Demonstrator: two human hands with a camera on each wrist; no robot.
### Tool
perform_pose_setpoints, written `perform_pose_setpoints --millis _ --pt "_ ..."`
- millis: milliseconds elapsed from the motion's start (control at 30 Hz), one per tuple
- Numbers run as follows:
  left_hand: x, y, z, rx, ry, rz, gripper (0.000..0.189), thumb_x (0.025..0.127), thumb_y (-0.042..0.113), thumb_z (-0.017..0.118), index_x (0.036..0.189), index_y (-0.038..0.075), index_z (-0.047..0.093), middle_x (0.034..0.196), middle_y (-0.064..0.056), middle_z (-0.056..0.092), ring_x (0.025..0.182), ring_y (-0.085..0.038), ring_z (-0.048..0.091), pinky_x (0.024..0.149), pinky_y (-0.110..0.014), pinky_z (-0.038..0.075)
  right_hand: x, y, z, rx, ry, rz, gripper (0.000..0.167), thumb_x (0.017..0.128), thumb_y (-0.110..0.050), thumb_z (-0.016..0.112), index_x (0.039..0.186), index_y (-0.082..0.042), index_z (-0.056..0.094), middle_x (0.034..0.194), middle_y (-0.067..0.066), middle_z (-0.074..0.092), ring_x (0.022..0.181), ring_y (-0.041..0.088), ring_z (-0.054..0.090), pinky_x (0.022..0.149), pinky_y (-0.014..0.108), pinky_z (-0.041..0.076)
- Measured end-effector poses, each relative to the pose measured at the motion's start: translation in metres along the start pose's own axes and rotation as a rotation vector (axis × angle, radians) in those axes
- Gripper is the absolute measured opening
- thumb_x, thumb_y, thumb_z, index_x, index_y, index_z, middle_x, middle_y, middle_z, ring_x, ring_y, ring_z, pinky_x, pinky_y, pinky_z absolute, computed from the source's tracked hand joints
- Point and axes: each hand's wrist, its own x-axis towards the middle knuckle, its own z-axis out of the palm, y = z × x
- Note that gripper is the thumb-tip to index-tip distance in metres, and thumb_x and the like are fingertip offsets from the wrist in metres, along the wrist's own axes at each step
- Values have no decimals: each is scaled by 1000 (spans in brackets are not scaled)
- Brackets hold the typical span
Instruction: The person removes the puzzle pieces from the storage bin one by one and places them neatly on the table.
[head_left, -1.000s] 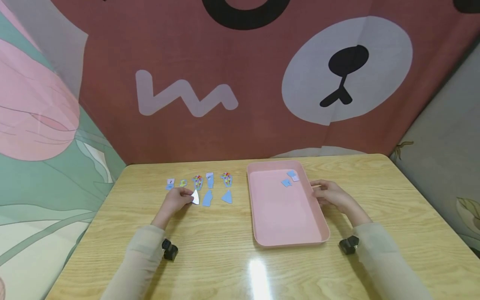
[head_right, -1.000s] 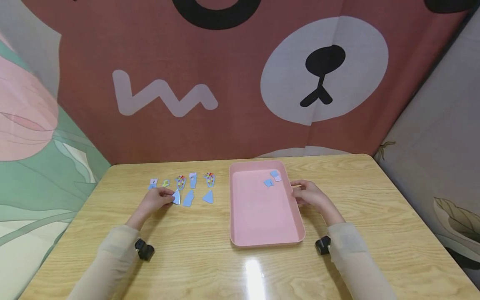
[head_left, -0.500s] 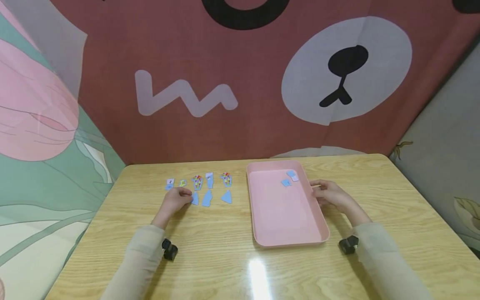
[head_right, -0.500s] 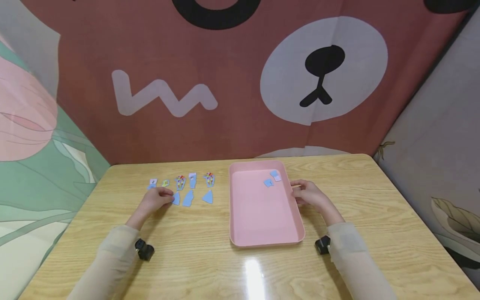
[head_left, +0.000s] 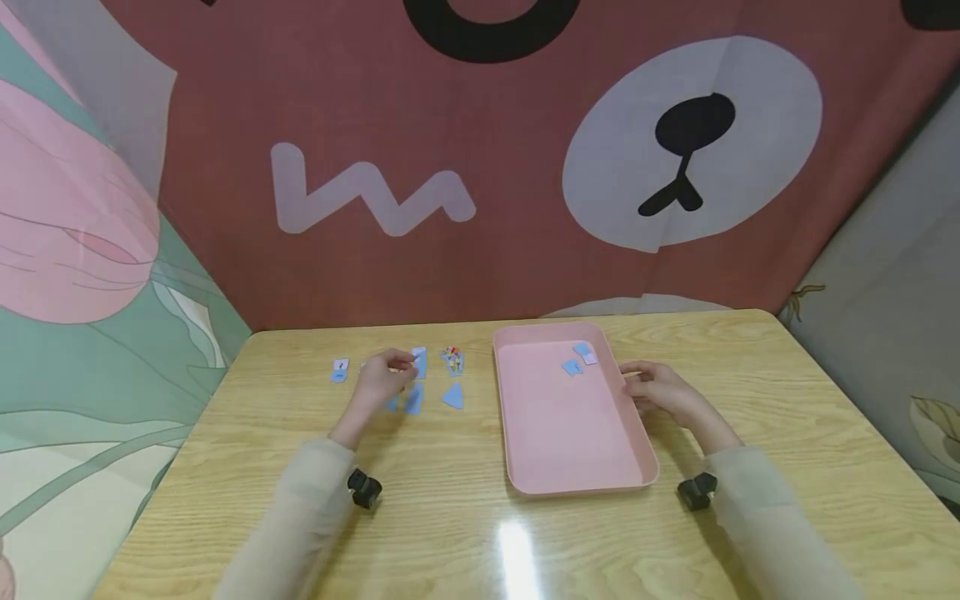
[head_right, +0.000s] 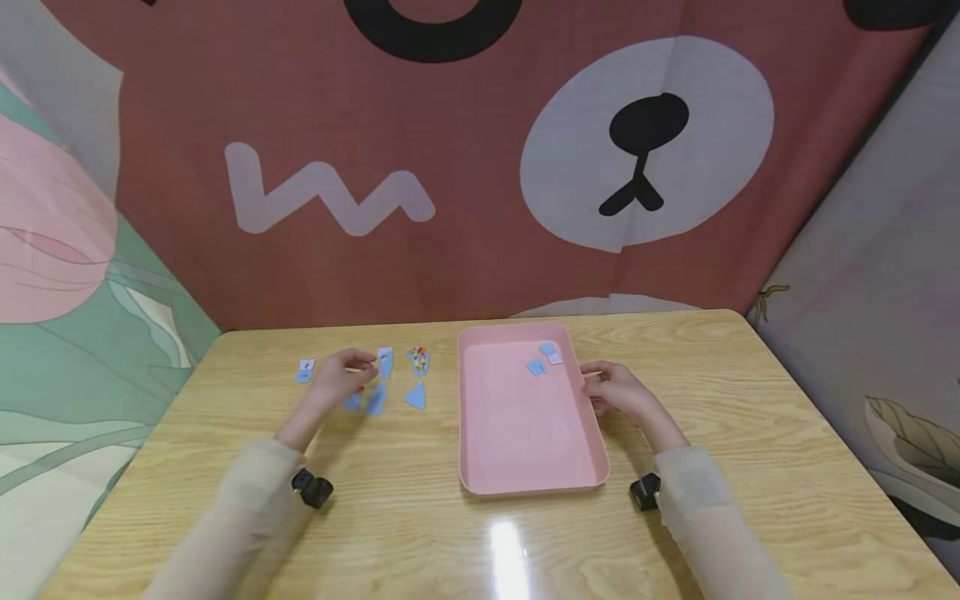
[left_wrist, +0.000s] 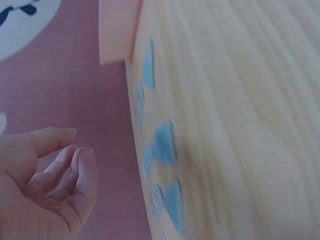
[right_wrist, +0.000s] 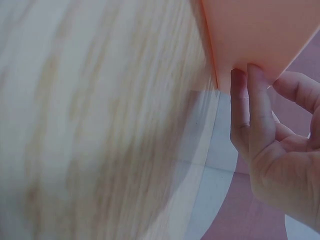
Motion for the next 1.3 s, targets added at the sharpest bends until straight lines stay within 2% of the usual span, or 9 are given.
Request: perform_pose_setpoints --millis 167,267,467,600,733,833,967,1167,1300 --pt "2 25 21 -107 -32 33 34 92 8 59 123 -6 57 114 -23 61 96 -38 64 80 -40 58 0 -1 2 1 0 -3 55 93 -8 51 139 15 30 121 30 55 92 8 63 82 27 57" --pt "4 39 36 -149 -42 54 33 91 8 61 121 -4 59 112 -21 63 94 -36 65 78 -36 58 -1 -2 2 0 3 1 55 93 -8 51 139 15 30 121 30 54 92 8 63 82 26 57" --pt "14 64 65 -160 -65 76 31 90 9 62 119 -1 62 111 -16 65 95 -29 65 73 -27 56 -2 -2 2 -10 2 0 55 94 -8 51 139 15 29 123 33 53 92 9 63 81 26 58" --pt "17 77 82 -173 -94 103 31 89 8 63 119 -1 62 113 -18 66 100 -32 65 81 -31 57 -2 -2 2 -6 2 3 55 94 -8 51 139 15 30 122 31 54 91 8 64 80 26 58" --pt "20 88 97 -203 -93 135 30 86 4 64 114 -4 63 109 -22 67 97 -32 66 75 -24 55 -2 -3 2 -4 0 2 54 94 -8 51 138 15 31 121 30 55 90 8 64 80 26 58" --pt "22 95 106 -199 -89 148 29 85 3 65 113 -4 64 106 -21 69 95 -32 67 72 -21 54 -2 -3 2 -6 -1 3 54 94 -8 52 138 14 31 121 30 55 89 9 65 80 27 58" --pt "24 103 115 -197 -104 158 27 85 3 66 112 -4 65 105 -20 69 96 -32 67 76 -24 56 -2 -4 2 -10 -7 0 55 93 -8 52 138 15 31 120 29 55 88 8 65 78 27 58" --pt "25 117 126 -200 -83 215 26 83 1 68 108 -5 68 100 -20 71 93 -30 69 72 -21 56 -3 -6 4 -7 -12 -6 54 93 -8 51 137 16 31 118 29 55 87 9 64 78 27 58" --pt "25 123 132 -194 -102 182 28 85 4 68 112 -3 67 102 -18 71 92 -29 69 68 -17 52 -4 -7 5 -2 -14 -3 54 92 -6 50 137 16 31 116 27 56 88 9 64 80 28 58"
